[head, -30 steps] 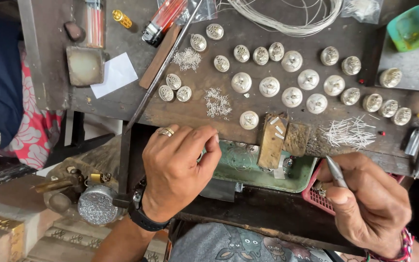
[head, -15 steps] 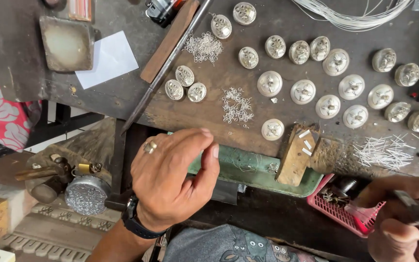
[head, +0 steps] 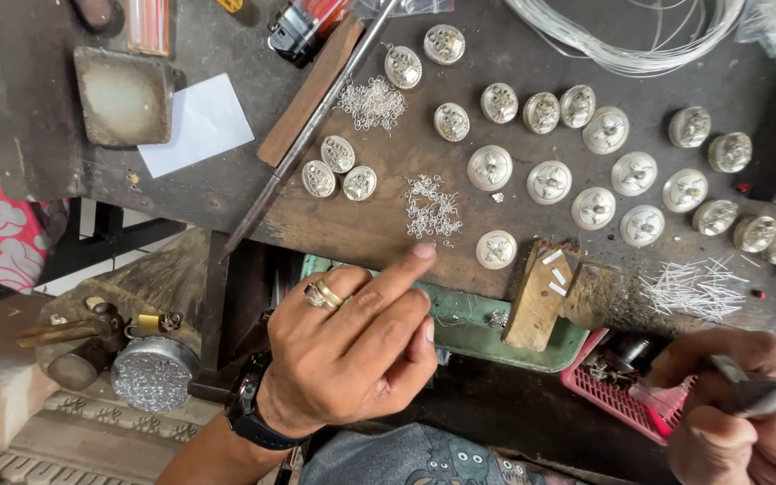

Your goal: Using pliers to shape and attach small silver wire components to decorative silver discs on a jeweler's workbench.

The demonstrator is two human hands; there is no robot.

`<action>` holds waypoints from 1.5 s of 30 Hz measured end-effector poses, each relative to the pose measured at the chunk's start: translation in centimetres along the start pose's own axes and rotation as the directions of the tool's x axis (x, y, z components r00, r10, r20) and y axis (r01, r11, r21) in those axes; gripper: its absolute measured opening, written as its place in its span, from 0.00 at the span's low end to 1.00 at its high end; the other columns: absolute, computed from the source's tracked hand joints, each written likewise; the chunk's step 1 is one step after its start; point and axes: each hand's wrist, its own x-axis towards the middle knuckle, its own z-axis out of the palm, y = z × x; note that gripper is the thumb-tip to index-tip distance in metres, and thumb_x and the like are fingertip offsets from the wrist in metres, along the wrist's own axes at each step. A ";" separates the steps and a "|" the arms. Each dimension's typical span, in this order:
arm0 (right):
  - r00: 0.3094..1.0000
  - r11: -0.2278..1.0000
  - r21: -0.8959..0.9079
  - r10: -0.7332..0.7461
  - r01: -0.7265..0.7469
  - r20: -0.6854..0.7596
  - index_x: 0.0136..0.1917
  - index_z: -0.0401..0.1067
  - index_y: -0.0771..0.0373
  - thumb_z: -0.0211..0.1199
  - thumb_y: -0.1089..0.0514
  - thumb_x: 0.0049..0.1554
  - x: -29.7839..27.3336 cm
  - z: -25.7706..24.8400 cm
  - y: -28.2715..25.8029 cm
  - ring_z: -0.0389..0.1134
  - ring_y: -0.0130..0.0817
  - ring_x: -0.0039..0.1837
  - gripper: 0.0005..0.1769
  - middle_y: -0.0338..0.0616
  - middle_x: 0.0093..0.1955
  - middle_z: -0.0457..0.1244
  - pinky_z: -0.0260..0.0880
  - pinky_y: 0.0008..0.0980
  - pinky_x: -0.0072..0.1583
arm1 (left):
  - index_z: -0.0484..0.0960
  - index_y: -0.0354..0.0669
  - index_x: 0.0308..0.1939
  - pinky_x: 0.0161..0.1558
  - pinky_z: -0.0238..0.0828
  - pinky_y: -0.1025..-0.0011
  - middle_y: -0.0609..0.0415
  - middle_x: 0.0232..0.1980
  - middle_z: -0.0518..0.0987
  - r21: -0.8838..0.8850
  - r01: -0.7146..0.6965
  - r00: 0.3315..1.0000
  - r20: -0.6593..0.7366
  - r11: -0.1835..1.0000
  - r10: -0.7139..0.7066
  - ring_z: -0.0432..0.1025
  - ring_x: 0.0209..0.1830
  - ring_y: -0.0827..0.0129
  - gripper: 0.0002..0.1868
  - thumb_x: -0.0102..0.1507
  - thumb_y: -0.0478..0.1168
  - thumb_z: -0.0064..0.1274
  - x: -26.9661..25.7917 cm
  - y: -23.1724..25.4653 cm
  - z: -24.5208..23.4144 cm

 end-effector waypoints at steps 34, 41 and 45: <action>-0.029 -0.663 -0.403 -0.539 0.630 0.841 0.31 0.56 0.61 0.47 0.48 0.56 -3.7 10.9 0.7 0.55 0.35 0.26 0.18 0.41 0.32 0.53 0.50 0.34 0.25 | 0.59 0.41 0.14 0.18 0.46 0.72 0.55 0.14 0.61 0.006 -0.130 0.933 -0.337 0.992 0.124 0.54 0.12 0.68 0.18 0.56 0.31 0.48 -2.9 1.9 0.6; -0.026 -0.680 -0.370 -0.497 0.632 0.868 0.32 0.57 0.62 0.47 0.47 0.57 -3.4 10.9 1.1 0.57 0.42 0.27 0.19 0.44 0.31 0.52 0.54 0.39 0.28 | 0.52 0.41 0.13 0.19 0.38 0.69 0.55 0.14 0.51 -0.007 -0.100 0.940 -0.327 0.995 0.092 0.44 0.14 0.66 0.23 0.57 0.30 0.48 -3.5 2.3 0.5; -0.052 -0.701 -0.362 -0.494 0.615 0.868 0.31 0.56 0.63 0.47 0.48 0.57 -3.6 10.5 0.9 0.55 0.43 0.27 0.19 0.44 0.31 0.52 0.53 0.39 0.29 | 0.52 0.41 0.12 0.19 0.38 0.70 0.54 0.12 0.50 0.012 -0.114 0.932 -0.345 0.993 0.111 0.42 0.13 0.67 0.25 0.58 0.31 0.48 -3.7 2.3 0.7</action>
